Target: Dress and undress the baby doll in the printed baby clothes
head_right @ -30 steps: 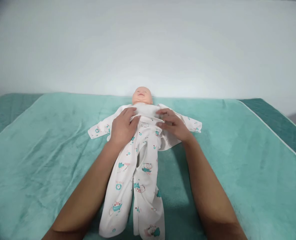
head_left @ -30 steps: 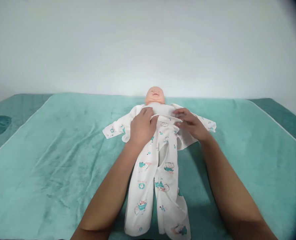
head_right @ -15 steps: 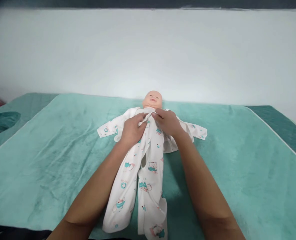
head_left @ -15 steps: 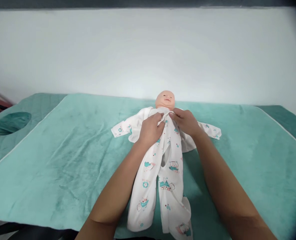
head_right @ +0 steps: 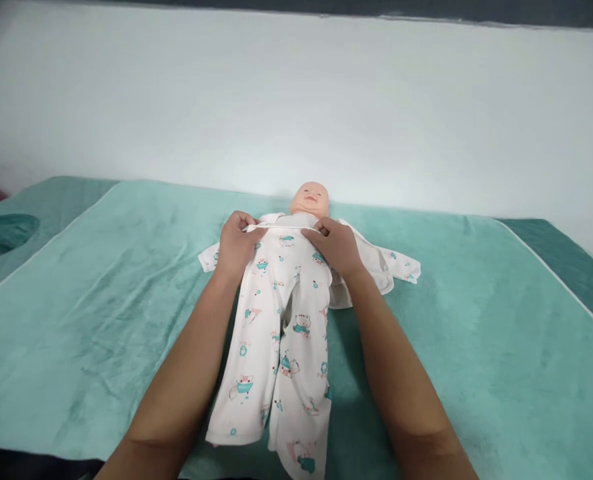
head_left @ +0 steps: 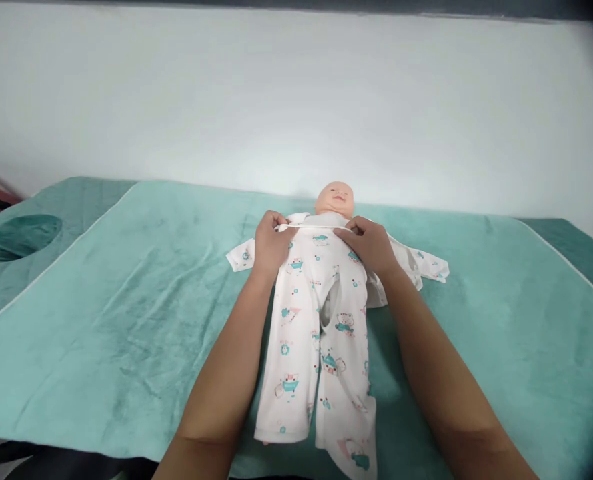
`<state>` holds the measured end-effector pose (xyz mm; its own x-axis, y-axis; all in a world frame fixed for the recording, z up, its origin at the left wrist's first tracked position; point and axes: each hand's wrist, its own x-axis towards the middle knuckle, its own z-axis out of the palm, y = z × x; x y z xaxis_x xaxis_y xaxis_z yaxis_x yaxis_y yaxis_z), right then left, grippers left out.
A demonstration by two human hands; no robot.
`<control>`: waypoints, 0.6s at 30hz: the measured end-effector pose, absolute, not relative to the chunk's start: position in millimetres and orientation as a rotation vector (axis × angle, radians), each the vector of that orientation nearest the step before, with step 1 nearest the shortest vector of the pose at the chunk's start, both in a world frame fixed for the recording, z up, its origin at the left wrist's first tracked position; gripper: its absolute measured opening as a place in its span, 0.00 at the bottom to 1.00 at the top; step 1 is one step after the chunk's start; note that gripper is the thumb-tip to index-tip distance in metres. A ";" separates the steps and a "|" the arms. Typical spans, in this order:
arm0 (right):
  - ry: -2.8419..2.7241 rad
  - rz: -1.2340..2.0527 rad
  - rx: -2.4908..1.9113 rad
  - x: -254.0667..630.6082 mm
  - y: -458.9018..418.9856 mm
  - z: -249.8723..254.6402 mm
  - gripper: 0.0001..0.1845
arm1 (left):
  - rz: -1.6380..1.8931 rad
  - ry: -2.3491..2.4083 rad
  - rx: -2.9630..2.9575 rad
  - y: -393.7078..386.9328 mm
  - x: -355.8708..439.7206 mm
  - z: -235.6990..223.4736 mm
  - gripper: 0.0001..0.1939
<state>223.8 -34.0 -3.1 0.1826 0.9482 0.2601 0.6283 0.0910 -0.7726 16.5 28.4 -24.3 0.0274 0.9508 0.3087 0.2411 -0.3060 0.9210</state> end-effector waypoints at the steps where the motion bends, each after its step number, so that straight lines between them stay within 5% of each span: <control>1: -1.496 0.512 -1.587 225.1 -34.8 -4.0 0.17 | 1.311 1.256 1.620 29.7 16.8 -27.0 0.08; 9: -1.471 0.574 -1.422 233.7 -33.9 -13.2 0.14 | 1.239 1.118 2.160 -3.5 36.5 -0.7 0.14; 12: -1.442 0.619 -1.436 234.9 -32.5 -15.6 0.15 | 1.001 1.100 2.510 -26.7 42.8 18.7 0.06; 18: -1.318 0.528 -1.519 222.9 -27.4 -17.2 0.12 | 0.580 1.453 2.831 -48.3 44.6 28.8 0.14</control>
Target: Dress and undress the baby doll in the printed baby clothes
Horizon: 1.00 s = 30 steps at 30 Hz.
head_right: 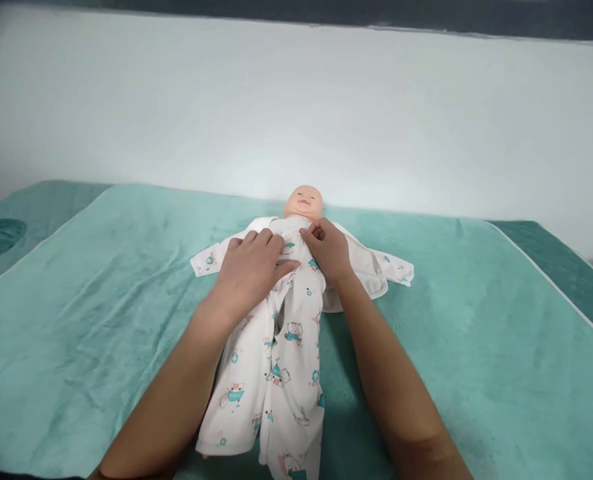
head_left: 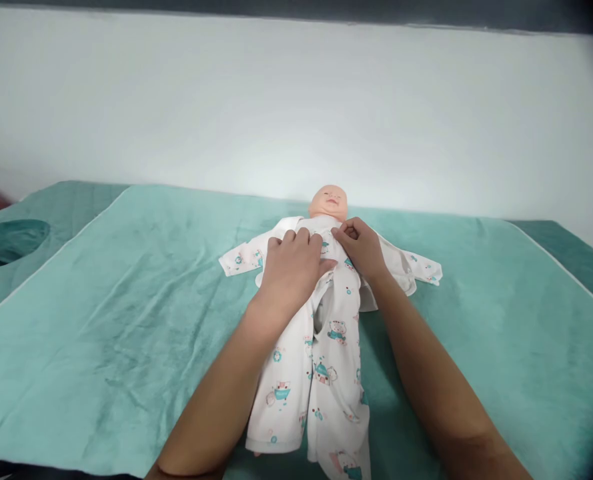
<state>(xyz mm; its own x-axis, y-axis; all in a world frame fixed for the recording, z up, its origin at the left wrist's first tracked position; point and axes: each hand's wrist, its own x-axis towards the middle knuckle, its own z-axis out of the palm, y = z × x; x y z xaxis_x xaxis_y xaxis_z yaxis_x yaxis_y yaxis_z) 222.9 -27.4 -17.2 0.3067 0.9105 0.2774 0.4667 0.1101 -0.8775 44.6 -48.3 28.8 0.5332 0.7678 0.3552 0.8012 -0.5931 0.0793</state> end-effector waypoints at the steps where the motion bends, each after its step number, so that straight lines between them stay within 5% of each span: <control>1: -1.312 0.525 -1.530 221.1 -26.2 -17.1 0.11 | -0.510 -1.361 -2.658 -48.5 45.2 27.7 0.13; 22: -1.412 0.395 -1.552 237.6 -50.3 -20.4 0.18 | -0.672 -1.426 -2.691 -28.2 43.2 20.0 0.08; 30: -1.070 1.074 -1.328 257.7 -80.6 -54.1 0.12 | -0.738 -1.324 -2.612 -32.7 50.3 20.7 0.06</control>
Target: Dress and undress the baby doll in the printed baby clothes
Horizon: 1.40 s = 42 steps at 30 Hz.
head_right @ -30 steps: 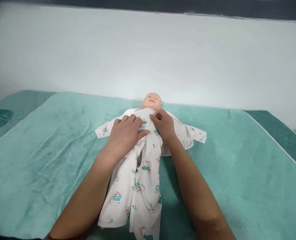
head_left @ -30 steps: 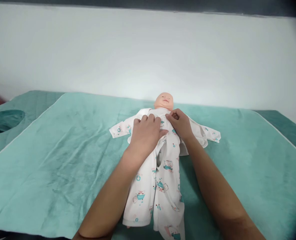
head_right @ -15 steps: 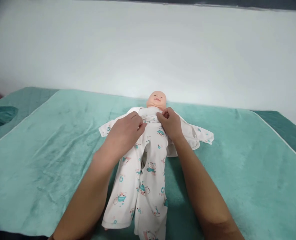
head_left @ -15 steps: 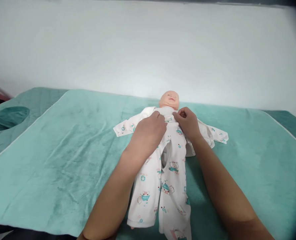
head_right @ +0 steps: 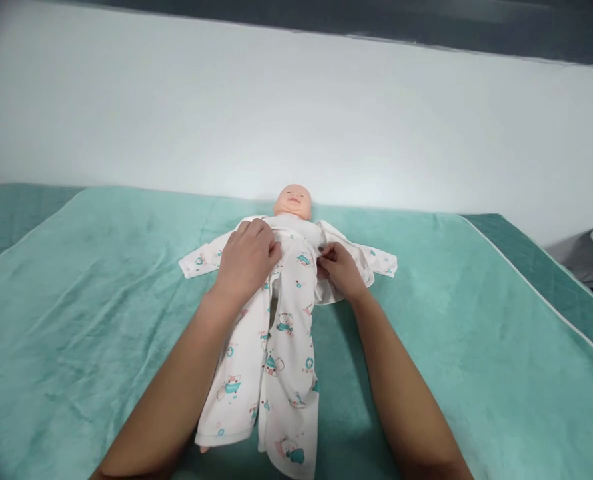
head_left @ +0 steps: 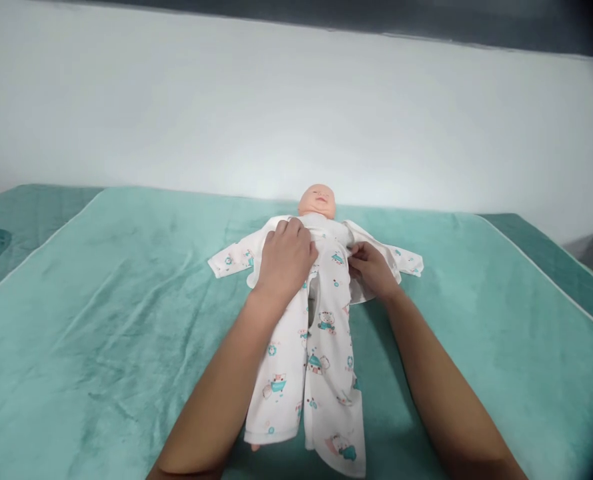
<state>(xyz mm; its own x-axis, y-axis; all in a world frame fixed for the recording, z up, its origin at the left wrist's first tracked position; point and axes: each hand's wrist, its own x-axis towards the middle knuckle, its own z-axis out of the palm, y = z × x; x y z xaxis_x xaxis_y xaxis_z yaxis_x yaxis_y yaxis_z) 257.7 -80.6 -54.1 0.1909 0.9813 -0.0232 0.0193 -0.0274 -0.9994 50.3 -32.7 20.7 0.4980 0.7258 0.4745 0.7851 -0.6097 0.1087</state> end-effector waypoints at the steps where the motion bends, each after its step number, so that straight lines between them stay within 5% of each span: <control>1: -1.087 1.120 -1.290 257.8 -80.1 -55.0 0.13 | -0.759 -1.344 -2.618 -32.0 51.1 19.5 0.06; 12: -1.378 1.370 -1.062 258.5 -78.1 -50.2 0.15 | -0.875 -1.619 -2.798 -24.2 54.7 11.9 0.09; 15: -1.390 1.181 -1.177 256.5 -78.1 -57.3 0.09 | -0.883 -1.616 -2.866 -28.9 55.3 14.2 0.12; 19: -1.405 0.826 -1.309 253.6 -77.6 -65.8 0.16 | -0.947 -1.607 -2.889 -33.5 57.8 14.7 0.25; 24: -1.479 0.511 -1.443 253.9 -76.0 -66.5 0.16 | -0.760 -1.492 -2.891 -34.8 59.0 10.8 0.09; 30: -1.676 0.059 -1.293 257.0 -77.8 -55.5 0.13 | -0.616 -1.421 -2.847 -35.1 57.1 4.9 0.11; 42: -1.792 0.203 -1.563 263.4 -47.7 -24.9 0.12 | -0.868 -1.517 -2.824 -30.9 59.0 3.9 0.17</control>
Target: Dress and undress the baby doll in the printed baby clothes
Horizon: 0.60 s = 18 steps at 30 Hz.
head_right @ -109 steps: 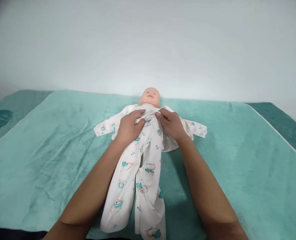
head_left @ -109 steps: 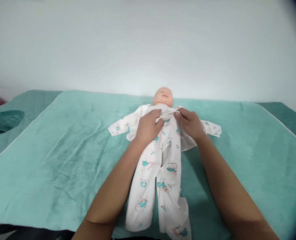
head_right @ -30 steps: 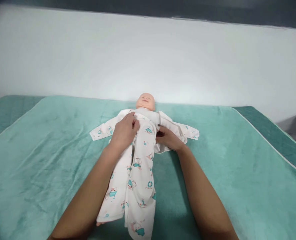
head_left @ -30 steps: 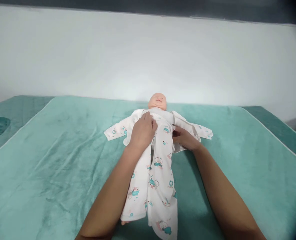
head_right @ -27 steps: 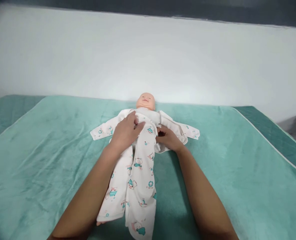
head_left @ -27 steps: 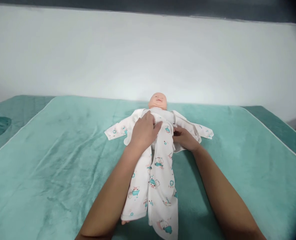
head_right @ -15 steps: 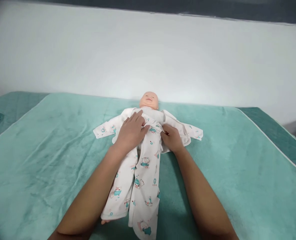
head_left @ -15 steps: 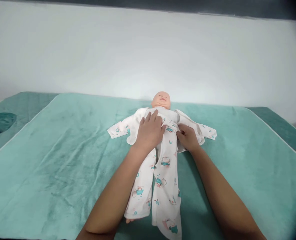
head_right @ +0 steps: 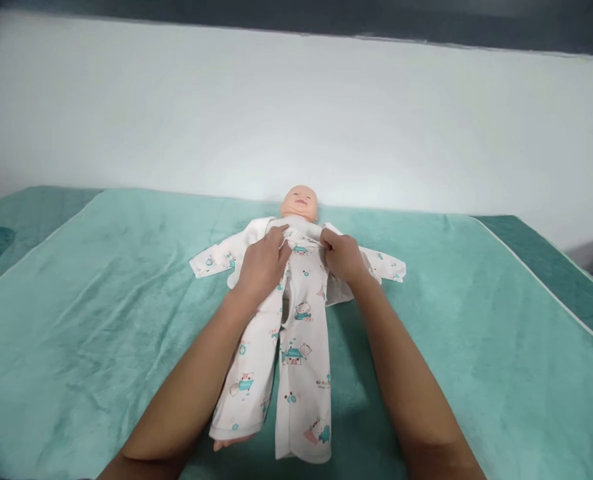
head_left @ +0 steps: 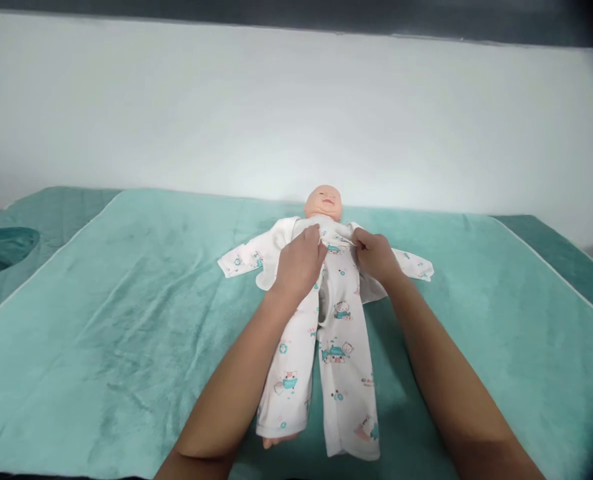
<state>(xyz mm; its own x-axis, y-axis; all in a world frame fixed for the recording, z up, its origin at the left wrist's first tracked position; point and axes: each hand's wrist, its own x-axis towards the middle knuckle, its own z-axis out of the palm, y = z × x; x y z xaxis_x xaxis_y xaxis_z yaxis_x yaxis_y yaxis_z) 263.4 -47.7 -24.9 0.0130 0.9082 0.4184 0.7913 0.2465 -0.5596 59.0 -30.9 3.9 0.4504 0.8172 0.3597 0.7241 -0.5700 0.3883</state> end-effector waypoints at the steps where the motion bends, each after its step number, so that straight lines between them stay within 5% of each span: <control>1: -1.768 0.263 -1.560 264.2 -42.3 -23.1 0.12 | 0.783 1.386 2.476 -29.4 57.5 4.2 0.16; 10: -1.476 0.593 -1.384 259.6 -44.0 -31.2 0.09 | 0.980 1.385 2.207 -1.2 32.9 -6.8 0.15; 18: -1.660 0.302 -1.288 254.9 -40.1 -28.6 0.08 | 1.022 1.321 2.141 16.6 26.7 -17.6 0.12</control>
